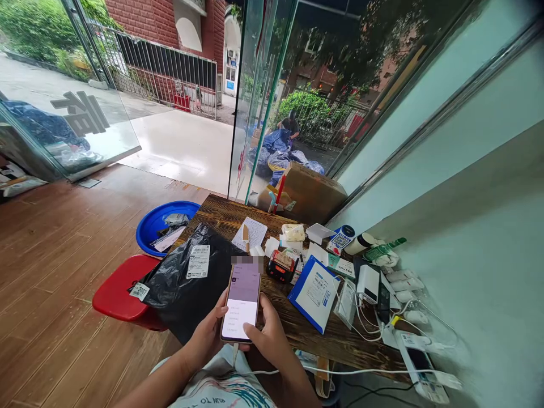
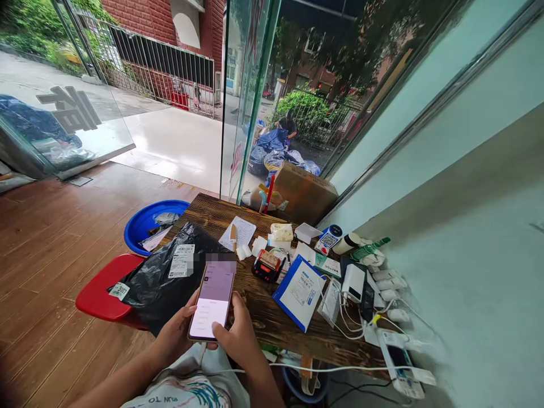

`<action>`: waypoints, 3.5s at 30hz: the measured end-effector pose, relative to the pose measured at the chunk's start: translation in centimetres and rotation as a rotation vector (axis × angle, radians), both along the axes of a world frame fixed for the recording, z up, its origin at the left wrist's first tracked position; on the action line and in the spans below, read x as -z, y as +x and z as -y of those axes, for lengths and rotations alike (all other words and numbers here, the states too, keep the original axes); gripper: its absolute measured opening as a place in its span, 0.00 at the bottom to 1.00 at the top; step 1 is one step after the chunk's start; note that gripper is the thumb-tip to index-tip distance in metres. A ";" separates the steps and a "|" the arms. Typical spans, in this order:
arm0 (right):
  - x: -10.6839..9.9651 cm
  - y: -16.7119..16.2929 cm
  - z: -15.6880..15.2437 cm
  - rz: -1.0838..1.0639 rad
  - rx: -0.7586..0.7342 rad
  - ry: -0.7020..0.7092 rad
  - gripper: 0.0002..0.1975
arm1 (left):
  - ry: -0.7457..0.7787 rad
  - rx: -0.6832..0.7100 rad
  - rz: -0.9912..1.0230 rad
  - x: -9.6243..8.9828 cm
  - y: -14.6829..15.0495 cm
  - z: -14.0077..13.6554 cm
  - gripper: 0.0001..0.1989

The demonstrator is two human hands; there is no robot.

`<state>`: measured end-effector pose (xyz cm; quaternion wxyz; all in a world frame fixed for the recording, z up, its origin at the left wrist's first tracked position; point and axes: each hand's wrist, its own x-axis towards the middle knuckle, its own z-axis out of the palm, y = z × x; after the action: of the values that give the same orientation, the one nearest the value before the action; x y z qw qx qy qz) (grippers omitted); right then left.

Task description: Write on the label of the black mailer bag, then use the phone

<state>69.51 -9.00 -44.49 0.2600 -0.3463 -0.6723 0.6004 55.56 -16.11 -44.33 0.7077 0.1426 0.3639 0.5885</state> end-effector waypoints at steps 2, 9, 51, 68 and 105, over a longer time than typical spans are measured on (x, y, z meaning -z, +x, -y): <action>-0.2 -0.1 0.0 -0.004 0.011 -0.015 0.25 | -0.008 0.001 0.001 0.0 -0.1 0.0 0.46; 0.2 -0.1 0.0 -0.048 0.026 -0.062 0.25 | -0.016 0.006 0.026 -0.2 -0.1 -0.1 0.50; 1.0 -0.5 -0.7 -0.116 0.063 -0.130 0.22 | 0.047 -0.001 0.037 0.7 -0.2 -0.3 0.43; 1.3 -0.6 -0.2 -0.120 0.075 -0.145 0.23 | 0.023 -0.009 0.031 -0.3 -0.3 -0.5 0.46; 0.0 -2.6 -0.4 -0.270 0.258 -0.418 0.26 | 0.035 -0.045 0.056 1.4 -0.2 0.1 0.42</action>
<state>66.87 -8.60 -44.45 0.3443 -0.3920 -0.4436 0.7287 55.37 -16.23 -45.72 0.7016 0.1303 0.3366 0.6144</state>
